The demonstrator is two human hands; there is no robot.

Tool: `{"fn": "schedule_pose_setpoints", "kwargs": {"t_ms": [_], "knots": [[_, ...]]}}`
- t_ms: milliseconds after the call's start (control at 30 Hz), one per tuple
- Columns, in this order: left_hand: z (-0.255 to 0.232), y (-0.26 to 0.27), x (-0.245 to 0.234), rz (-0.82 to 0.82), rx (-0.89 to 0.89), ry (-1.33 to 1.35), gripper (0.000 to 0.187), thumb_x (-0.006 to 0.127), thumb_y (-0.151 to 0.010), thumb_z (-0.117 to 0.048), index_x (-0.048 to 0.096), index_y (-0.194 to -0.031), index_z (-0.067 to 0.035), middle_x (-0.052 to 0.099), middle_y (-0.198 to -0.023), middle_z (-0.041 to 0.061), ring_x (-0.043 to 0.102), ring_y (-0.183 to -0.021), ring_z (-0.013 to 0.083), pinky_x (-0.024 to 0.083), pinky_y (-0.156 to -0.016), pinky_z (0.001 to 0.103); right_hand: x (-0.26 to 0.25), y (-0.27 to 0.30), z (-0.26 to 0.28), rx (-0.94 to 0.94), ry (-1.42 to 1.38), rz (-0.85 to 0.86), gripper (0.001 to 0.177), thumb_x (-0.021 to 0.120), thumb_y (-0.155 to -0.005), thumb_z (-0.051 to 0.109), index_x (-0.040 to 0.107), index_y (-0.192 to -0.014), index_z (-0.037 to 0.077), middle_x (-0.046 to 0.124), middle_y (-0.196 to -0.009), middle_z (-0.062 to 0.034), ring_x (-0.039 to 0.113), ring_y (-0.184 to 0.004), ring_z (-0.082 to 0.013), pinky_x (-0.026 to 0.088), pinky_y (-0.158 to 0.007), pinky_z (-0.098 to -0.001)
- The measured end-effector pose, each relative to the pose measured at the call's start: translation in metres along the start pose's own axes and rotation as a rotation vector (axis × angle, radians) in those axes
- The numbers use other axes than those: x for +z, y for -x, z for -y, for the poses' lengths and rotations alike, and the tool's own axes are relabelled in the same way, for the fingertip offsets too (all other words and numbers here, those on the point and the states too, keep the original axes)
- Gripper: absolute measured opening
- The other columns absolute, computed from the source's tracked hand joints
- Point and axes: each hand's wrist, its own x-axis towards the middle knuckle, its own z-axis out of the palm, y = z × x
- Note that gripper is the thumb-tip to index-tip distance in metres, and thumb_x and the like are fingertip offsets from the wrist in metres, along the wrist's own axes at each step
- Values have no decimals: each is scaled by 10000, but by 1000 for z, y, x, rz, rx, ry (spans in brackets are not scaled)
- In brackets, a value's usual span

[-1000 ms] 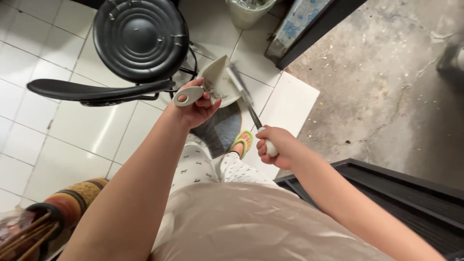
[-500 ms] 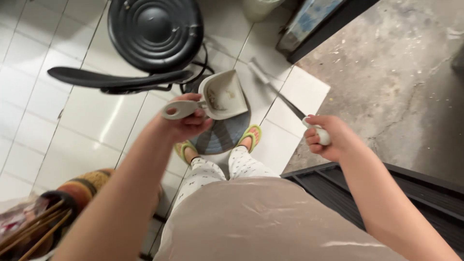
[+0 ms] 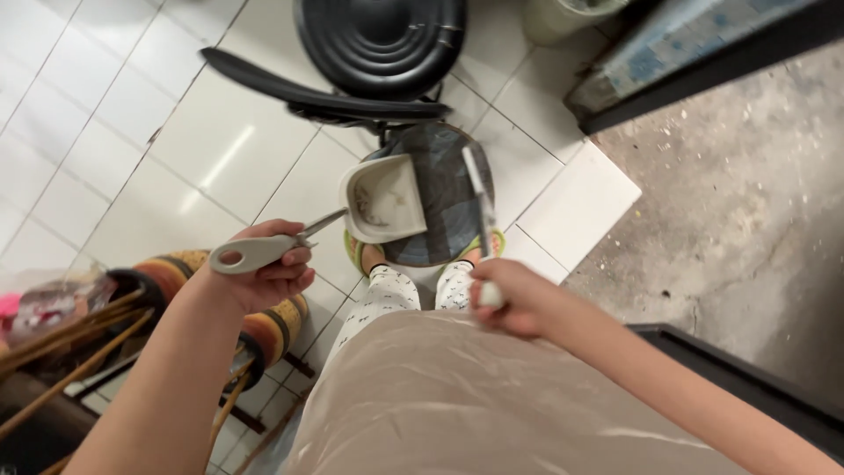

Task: The person sweeps the floor into a dustpan using a small broom and then carries the dustpan to a bin.

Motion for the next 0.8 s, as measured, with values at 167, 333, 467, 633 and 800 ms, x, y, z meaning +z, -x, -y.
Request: {"fn": "schedule_pose_setpoints", "kwargs": {"t_ms": [167,333,467,633,800], "knots": [[5,21,-57,29,176,231,311,438,-1040,-219,382,-753,-114,416,-524,-19,192,-344,96,560,-713,299,89,4,-7,123,155,40,113,536,-962,66,439,-927,113,524,-678,12,517,-573,-81,319,-402,-216],[-1,32,-108,27,250,454,297,435,-1053,-192,381,-773,-110,390,-537,-24,190,-370,88,556,-736,293,113,-6,27,199,120,342,167,533,-964,105,408,-855,129,498,-651,50,505,-547,-34,306,-351,-175],[-4,29,-148,-43,264,548,253,473,-1041,-179,410,-807,-104,398,-562,-21,203,-385,89,563,-745,284,115,10,45,121,228,245,97,515,-959,70,453,-886,83,502,-665,40,485,-550,-16,277,-333,-152],[-15,22,-196,-62,314,661,173,503,-1021,-171,468,-864,-107,425,-586,-23,250,-407,79,550,-733,287,139,31,31,171,179,204,136,542,-967,111,450,-871,87,511,-679,33,498,-557,-27,305,-340,-162],[-35,24,-226,-77,343,801,175,531,-976,-157,449,-833,-99,438,-560,4,257,-384,92,571,-745,335,234,4,-2,218,96,193,57,505,-948,56,477,-902,73,528,-723,18,533,-602,-39,319,-363,-171]]}}
